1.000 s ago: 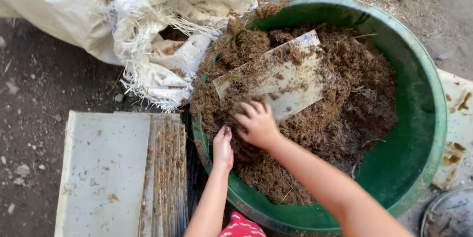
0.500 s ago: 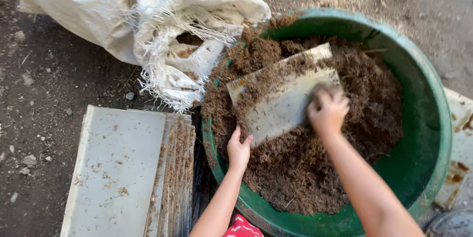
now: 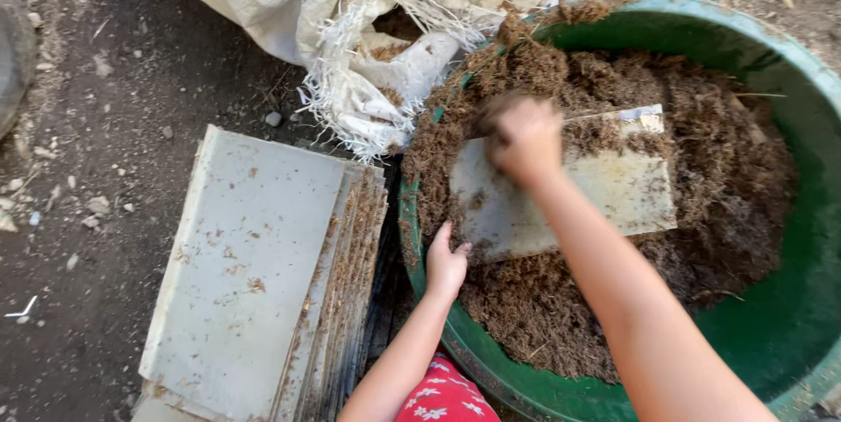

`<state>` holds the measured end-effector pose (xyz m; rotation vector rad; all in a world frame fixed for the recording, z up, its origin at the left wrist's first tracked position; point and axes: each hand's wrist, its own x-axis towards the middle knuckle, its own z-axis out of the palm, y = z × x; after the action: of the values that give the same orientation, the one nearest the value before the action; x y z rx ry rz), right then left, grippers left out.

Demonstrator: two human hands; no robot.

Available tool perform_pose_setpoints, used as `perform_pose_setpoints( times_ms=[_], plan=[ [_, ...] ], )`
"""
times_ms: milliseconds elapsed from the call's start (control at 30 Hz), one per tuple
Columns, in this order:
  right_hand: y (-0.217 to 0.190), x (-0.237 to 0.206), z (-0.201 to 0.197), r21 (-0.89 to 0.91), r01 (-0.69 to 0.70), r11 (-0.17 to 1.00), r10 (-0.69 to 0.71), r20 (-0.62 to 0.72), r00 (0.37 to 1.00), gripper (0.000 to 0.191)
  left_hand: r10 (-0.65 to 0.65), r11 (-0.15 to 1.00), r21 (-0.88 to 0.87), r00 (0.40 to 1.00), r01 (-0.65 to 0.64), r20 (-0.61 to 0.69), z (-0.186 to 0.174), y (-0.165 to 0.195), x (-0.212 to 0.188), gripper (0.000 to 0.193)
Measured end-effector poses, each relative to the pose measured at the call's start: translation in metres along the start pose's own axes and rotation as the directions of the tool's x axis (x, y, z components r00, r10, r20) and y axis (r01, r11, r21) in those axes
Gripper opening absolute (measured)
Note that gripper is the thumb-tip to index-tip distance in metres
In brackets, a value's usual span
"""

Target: The person scoops a brown fibrous material from a green basin and packs it onto rectangular trays. They smooth the material by hand and stack the filled trays to the side.

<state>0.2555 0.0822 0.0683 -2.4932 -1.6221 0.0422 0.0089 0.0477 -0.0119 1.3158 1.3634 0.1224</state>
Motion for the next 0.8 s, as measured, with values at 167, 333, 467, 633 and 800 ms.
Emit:
perform_pose_setpoints(
  times_ms=[167, 333, 467, 633, 800],
  plan=[
    [-0.018, 0.006, 0.003, 0.147, -0.154, 0.977, 0.185, -0.224, 0.957, 0.026, 0.032, 0.997, 0.074, 0.999, -0.029, -0.036, -0.002, 0.007, -0.006, 0.063],
    [-0.089, -0.033, 0.033, 0.209, 0.221, 0.953, -0.162, -0.267, 0.950, 0.047, 0.033, 0.984, 0.175, 0.999, -0.028, -0.025, -0.004, 0.017, -0.010, 0.061],
    [-0.002, -0.034, 0.029, 0.215, 0.022, 0.976, 0.018, -0.184, 0.983, 0.007, -0.022, 0.991, 0.130, 0.999, 0.026, -0.034, -0.002, 0.012, -0.009, 0.065],
    [0.166, -0.053, 0.014, 0.180, -0.645, 0.743, 0.669, -0.173, 0.723, 0.021, 0.105, 0.992, 0.073, 0.994, -0.102, -0.038, 0.000, -0.009, 0.003, 0.066],
    [0.131, -0.042, 0.017, 0.038, -0.736, 0.676, 0.726, -0.201, 0.657, 0.039, 0.093, 0.988, 0.131, 0.994, -0.086, -0.052, 0.003, -0.013, 0.011, 0.065]
  ],
)
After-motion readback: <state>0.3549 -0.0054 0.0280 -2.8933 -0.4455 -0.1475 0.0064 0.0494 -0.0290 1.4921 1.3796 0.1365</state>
